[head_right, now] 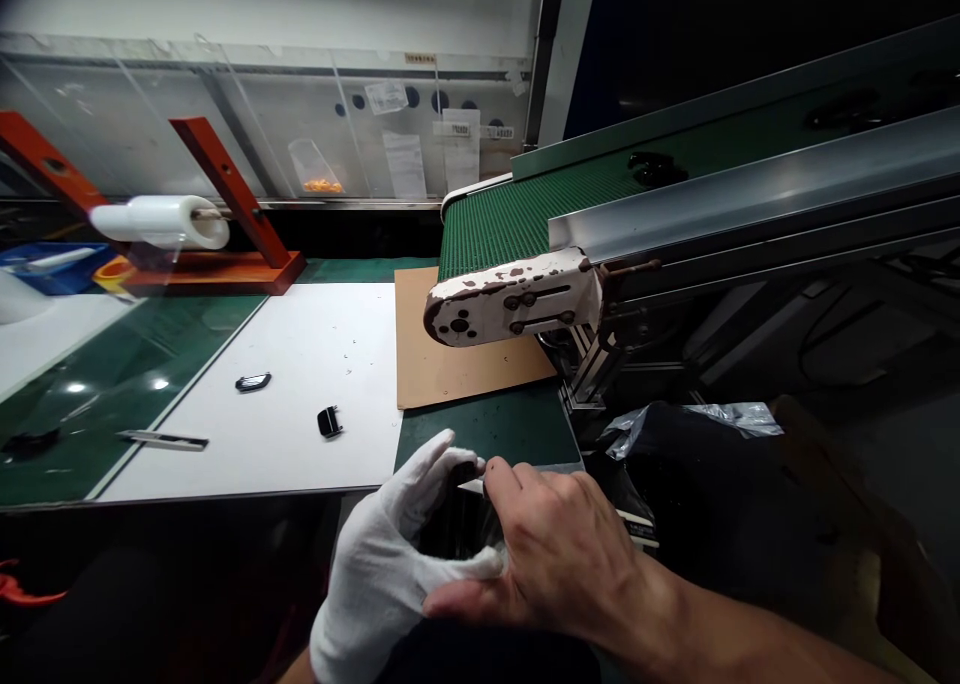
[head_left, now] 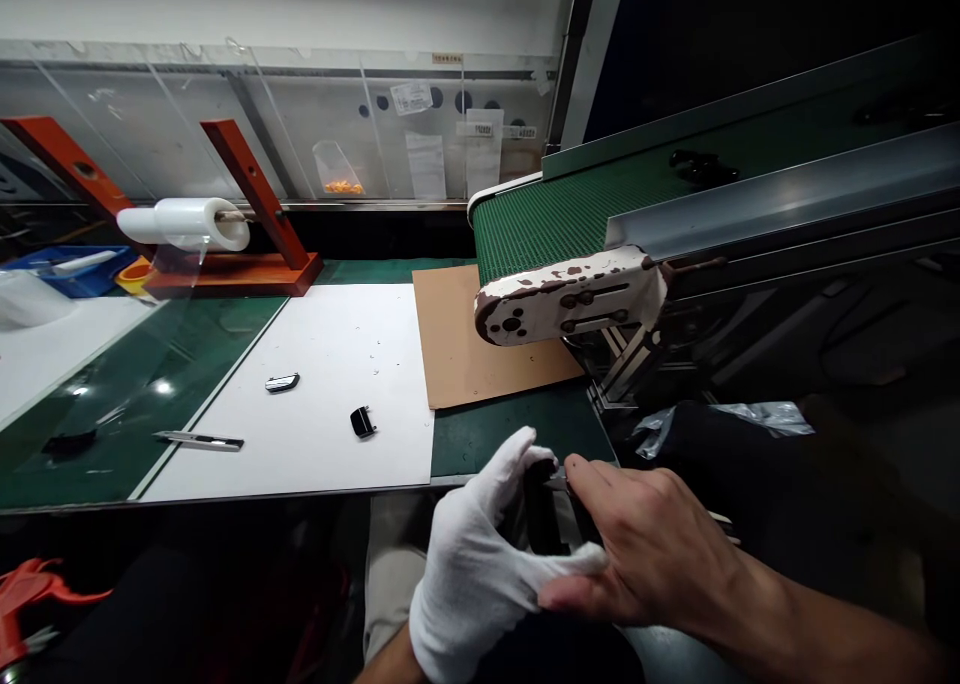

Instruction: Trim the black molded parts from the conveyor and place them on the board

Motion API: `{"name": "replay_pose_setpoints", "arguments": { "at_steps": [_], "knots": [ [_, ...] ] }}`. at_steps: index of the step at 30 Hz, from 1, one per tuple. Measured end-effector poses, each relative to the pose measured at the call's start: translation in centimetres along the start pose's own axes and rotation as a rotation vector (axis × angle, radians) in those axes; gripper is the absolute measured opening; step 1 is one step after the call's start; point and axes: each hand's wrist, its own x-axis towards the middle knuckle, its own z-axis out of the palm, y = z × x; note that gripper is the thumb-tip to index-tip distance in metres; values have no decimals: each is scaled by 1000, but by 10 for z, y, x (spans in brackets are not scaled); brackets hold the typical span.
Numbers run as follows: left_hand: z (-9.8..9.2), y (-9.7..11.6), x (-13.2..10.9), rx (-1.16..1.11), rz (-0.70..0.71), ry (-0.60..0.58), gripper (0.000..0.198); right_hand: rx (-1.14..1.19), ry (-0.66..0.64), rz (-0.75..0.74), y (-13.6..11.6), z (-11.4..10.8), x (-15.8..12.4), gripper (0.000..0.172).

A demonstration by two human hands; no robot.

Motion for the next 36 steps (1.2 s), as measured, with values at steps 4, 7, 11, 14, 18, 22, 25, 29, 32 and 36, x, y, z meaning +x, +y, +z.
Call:
{"name": "replay_pose_setpoints", "arguments": {
  "at_steps": [4,7,11,14,18,22,25,29,32,36],
  "knots": [
    [2,0,-2,41,-18,25,78,-19,8,-19,1,4,-1,80],
    [3,0,-2,60,-54,40,79,-24,13,-32,2,5,-1,79],
    [4,-1,0,66,-86,52,78,-38,22,-59,3,6,-1,77],
    [3,-2,1,42,-120,51,78,-43,42,-76,3,9,-1,76],
    [1,0,1,30,-155,56,78,-48,58,-61,2,12,-1,76],
    [0,1,1,36,-174,66,75,-59,74,-59,1,13,0,77],
    [1,0,1,43,-178,75,76,-62,77,-66,1,13,0,76],
    [1,-2,1,44,-196,77,77,-40,70,-81,2,14,-1,75],
    [-1,-5,0,18,-207,71,78,-25,87,-107,1,16,-2,71],
    [-1,-7,1,-57,-210,80,79,-16,148,-145,-2,15,1,67]
  ]
}}
